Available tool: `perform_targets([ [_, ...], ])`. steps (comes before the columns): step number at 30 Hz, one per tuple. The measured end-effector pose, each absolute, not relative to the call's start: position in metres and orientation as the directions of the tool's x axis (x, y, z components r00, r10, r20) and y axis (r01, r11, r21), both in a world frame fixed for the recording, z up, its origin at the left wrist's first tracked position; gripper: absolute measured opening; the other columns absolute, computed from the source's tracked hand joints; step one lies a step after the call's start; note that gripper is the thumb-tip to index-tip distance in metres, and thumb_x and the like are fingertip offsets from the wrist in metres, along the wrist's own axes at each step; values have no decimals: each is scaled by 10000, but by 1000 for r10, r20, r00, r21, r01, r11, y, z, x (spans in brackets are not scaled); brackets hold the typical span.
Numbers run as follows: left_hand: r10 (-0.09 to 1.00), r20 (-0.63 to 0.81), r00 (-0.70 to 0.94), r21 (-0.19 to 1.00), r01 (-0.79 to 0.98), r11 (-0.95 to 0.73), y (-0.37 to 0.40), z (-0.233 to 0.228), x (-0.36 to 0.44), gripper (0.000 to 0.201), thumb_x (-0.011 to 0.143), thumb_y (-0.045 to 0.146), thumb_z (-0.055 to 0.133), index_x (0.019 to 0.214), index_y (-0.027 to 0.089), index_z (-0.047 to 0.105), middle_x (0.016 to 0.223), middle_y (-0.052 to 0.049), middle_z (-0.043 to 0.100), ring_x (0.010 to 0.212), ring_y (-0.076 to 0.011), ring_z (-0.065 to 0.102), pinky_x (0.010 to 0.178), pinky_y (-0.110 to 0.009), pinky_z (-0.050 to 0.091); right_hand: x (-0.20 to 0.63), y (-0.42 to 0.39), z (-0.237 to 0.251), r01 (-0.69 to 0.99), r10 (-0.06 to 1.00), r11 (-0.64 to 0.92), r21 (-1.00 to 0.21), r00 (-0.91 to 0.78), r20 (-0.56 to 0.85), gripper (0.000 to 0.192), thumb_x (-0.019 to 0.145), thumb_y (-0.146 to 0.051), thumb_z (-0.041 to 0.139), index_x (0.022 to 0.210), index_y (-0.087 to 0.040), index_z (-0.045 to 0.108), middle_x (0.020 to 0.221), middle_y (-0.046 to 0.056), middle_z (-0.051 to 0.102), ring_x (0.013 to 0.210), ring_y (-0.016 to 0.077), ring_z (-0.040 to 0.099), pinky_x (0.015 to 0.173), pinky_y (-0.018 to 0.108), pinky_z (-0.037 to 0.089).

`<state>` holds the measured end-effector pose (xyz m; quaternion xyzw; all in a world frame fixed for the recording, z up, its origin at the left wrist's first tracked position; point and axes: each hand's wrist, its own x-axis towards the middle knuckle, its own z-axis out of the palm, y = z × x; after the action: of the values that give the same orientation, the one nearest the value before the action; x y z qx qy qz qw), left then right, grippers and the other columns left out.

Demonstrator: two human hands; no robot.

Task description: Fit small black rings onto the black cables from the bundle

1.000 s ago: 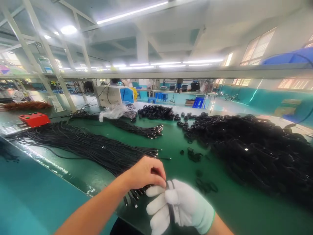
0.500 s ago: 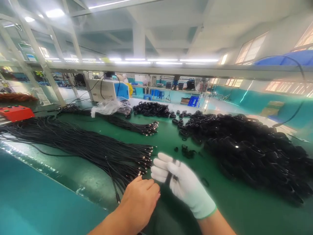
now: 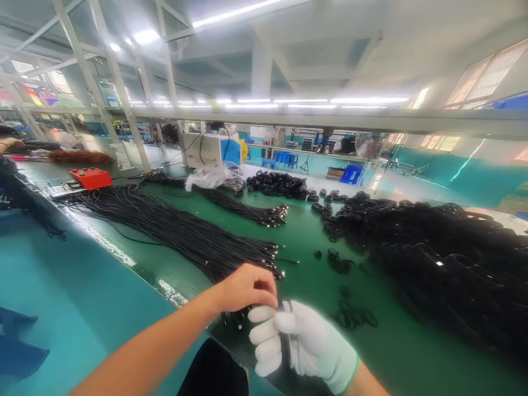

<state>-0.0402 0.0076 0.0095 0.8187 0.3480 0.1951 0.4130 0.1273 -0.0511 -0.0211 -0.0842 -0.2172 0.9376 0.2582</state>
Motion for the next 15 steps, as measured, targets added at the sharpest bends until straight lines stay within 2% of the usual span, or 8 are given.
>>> perform_targets([
  [2,742,24,670,791,441,-424,16,3,-41,239,860,279,482,750,142,644,742,6,633,699,-113,556,618,-187,415,129,-49,-18,-550,618,-708,-443,-786,-11,355,670,-201,749,953,-104,557,673,-35,429,583,75,439,629,267,409],
  [4,757,29,653,749,487,-449,24,3,-42,306,890,275,414,713,147,629,691,11,612,659,-113,534,598,-196,391,135,-44,-12,-687,757,-569,-451,-653,39,381,691,-206,741,1014,-106,566,690,-29,471,608,83,467,666,283,433],
  [7,800,45,599,664,580,-471,25,6,-37,302,898,281,396,714,168,607,665,14,592,640,-128,523,585,-217,350,151,-33,-4,-811,912,-343,-474,-409,39,405,749,-224,699,1119,-129,564,868,37,610,770,144,580,816,374,465],
  [9,849,56,525,523,709,-473,15,6,-27,287,909,266,368,766,193,607,713,6,616,670,-150,553,585,-235,333,162,-25,-3,-828,957,-245,-504,-291,12,390,787,-232,661,1152,-138,561,1052,89,629,925,197,602,917,438,432],
  [12,905,99,413,215,879,-425,-12,1,-7,261,909,228,360,830,217,609,776,-16,654,686,-182,595,574,-260,323,171,-18,-6,-812,979,-175,-557,-205,-9,367,804,-241,633,1149,-132,572,1161,124,610,1025,245,590,965,486,403],
  [15,882,170,439,68,888,-455,-34,-2,8,241,883,162,389,765,203,595,729,-21,653,651,-182,599,582,-280,330,173,-17,-8,-751,982,-127,-647,-186,22,361,810,-285,625,1141,-149,579,1176,124,606,1034,261,590,977,516,388],
])
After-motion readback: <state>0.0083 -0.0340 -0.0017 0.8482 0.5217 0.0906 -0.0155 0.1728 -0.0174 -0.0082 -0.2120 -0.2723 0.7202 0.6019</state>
